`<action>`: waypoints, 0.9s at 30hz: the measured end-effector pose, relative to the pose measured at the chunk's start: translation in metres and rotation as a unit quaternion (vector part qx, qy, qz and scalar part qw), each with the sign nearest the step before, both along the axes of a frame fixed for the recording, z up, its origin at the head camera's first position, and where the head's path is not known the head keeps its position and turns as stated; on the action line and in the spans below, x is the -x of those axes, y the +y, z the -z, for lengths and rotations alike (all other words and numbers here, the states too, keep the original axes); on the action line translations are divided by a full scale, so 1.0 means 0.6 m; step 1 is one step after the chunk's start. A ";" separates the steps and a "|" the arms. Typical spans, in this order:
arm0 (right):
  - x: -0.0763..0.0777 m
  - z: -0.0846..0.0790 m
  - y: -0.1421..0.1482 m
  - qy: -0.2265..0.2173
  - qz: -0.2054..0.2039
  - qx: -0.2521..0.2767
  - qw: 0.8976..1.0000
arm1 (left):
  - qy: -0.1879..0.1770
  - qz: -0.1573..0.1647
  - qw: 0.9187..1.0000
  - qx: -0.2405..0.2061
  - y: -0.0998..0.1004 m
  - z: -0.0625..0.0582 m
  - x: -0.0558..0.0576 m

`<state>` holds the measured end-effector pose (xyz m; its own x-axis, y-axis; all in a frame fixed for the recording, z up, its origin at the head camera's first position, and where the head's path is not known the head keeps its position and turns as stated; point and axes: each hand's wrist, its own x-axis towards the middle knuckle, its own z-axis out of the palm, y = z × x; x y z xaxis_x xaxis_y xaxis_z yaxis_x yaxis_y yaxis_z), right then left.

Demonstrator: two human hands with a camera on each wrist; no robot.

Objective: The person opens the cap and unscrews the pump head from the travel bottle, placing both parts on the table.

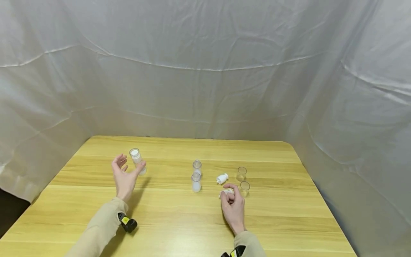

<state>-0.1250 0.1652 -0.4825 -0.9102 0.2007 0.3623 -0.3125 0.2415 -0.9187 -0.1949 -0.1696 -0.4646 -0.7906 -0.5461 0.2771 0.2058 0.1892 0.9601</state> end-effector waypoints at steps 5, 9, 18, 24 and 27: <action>0.001 0.001 -0.001 -0.006 0.001 0.004 1.000 | -0.076 0.066 0.995 -0.002 -0.008 0.004 0.002; 0.001 0.002 -0.002 0.002 0.001 0.003 1.000 | -0.099 0.088 0.991 -0.011 -0.012 0.010 0.005; 0.001 0.005 -0.004 0.018 0.009 -0.004 1.000 | -0.090 0.087 0.991 -0.043 -0.012 0.026 0.017; 0.001 0.004 -0.004 0.016 0.014 -0.005 1.000 | -0.101 0.086 0.990 -0.045 -0.010 0.030 0.023; 0.002 0.002 -0.004 0.017 0.014 -0.005 1.000 | -0.108 0.086 0.989 -0.044 -0.008 0.032 0.028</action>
